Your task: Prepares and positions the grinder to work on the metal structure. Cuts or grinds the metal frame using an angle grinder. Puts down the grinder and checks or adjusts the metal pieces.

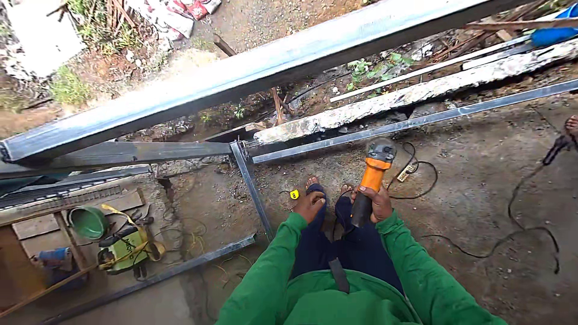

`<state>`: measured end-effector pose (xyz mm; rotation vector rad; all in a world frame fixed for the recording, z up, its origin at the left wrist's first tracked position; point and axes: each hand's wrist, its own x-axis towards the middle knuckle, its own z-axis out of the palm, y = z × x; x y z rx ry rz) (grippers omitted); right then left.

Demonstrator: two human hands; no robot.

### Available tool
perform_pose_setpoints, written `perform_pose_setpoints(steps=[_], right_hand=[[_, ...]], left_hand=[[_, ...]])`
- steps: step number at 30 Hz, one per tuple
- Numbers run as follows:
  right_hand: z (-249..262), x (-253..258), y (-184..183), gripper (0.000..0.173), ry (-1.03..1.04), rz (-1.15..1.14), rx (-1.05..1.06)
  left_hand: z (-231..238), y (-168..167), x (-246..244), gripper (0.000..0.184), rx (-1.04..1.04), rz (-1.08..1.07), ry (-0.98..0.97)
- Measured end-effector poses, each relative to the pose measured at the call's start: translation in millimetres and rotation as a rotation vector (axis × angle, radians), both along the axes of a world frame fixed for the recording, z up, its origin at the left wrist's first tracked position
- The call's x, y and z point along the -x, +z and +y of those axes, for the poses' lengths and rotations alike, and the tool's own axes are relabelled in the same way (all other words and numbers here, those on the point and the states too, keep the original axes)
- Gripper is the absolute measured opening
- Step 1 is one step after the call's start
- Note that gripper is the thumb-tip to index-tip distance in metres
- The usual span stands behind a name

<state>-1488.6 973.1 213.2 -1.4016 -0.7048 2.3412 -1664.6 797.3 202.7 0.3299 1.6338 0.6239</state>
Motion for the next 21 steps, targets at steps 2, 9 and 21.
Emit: perform_pose_setpoints(steps=[2,9,21], right_hand=[[11,5,-28,0.070,0.022,-0.002,0.017],[42,39,-149,0.051,0.048,0.029,0.093],[78,138,-363,0.028,0.239,-0.003,0.014]], left_hand=[[10,-19,-7,0.043,-0.052,0.027,-0.037],[49,-114,0,0.064,-0.296,0.031,-0.247],[84,-334,48,0.065,-0.332,0.448,-0.260]])
